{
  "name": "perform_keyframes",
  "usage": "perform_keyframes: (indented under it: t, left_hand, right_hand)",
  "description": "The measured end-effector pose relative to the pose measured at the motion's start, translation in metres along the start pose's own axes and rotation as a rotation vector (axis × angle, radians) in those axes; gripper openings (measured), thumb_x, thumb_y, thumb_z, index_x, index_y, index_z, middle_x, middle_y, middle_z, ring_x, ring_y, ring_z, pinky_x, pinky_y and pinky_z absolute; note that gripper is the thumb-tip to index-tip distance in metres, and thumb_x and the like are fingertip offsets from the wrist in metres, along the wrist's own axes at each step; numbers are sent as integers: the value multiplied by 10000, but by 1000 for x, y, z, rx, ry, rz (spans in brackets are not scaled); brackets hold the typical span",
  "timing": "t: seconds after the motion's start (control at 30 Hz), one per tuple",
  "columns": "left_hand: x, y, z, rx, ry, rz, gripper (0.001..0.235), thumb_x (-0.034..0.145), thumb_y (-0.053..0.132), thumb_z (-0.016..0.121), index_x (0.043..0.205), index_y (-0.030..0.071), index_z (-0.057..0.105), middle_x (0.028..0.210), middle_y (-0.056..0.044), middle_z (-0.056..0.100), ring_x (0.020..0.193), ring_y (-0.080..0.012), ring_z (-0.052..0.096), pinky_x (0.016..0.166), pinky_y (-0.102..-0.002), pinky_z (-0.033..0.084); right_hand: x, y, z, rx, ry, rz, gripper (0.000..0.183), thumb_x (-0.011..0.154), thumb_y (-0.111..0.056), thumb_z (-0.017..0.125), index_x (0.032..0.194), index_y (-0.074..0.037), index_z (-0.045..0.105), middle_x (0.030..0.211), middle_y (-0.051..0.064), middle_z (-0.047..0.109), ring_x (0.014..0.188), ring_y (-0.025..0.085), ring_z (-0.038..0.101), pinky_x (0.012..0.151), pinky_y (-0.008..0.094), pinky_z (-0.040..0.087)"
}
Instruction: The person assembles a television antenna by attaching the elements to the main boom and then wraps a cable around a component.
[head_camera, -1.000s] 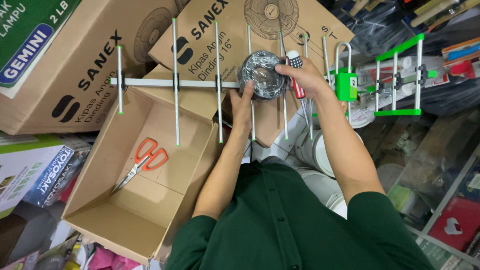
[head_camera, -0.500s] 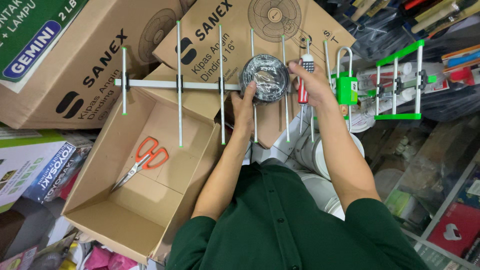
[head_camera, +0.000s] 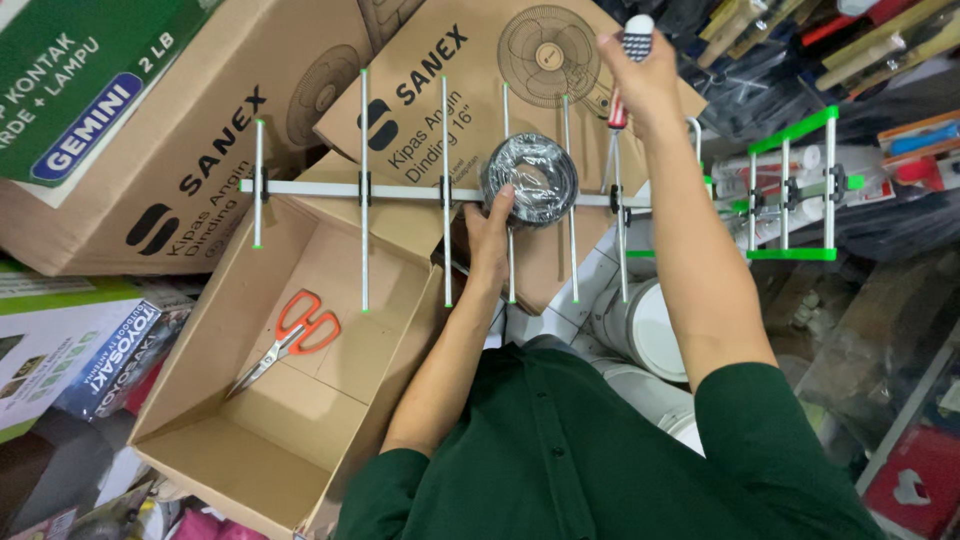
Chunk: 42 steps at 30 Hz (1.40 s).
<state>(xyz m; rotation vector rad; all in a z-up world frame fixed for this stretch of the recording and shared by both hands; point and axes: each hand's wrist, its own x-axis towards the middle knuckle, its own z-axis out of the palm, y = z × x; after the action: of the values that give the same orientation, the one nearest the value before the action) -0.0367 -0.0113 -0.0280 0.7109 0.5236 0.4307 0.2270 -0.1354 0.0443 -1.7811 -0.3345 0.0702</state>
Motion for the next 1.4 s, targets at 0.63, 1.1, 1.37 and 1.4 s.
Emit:
perform_keyframes:
  t: [0.63, 1.1, 1.37, 1.4]
  left_hand:
    - [0, 0, 1, -37, -54, 94, 822, 882, 267, 788, 1516, -11, 345, 1448, -141, 523, 1314, -222, 533, 1128, -370, 432]
    - [2, -3, -2, -17, -13, 23, 823, 880, 282, 790, 1499, -50, 360, 1434, -177, 534, 1289, -231, 541, 1117, -370, 428]
    - [-4, -2, -4, 97, -27, 58, 824, 896, 334, 778, 1484, -95, 391, 1431, -206, 555, 1297, -261, 551, 1128, -377, 414]
    - [-4, -1, -3, 97, -30, 55, 834, 889, 336, 777, 1490, -82, 378, 1434, -200, 547, 1300, -259, 545, 1127, -375, 411]
  right_hand:
    - [30, 50, 58, -875, -144, 129, 704, 1027, -588, 625, 1292, 61, 561, 1306, 359, 522, 1171, 521, 562, 995, 519, 451]
    - [-162, -48, -26, -387, -195, 0, 301, 1027, -275, 652, 1155, -9, 711, 952, 44, 731, 829, 112, 659, 728, 271, 512]
    - [-187, -37, 18, -415, -177, 11, 500, 1059, -433, 600, 1235, 31, 660, 1094, 205, 719, 1029, 300, 692, 898, 417, 528]
    - [-185, -42, 22, -481, -175, 98, 520, 1026, -459, 594, 1205, 24, 667, 1045, 219, 718, 969, 315, 691, 867, 423, 528]
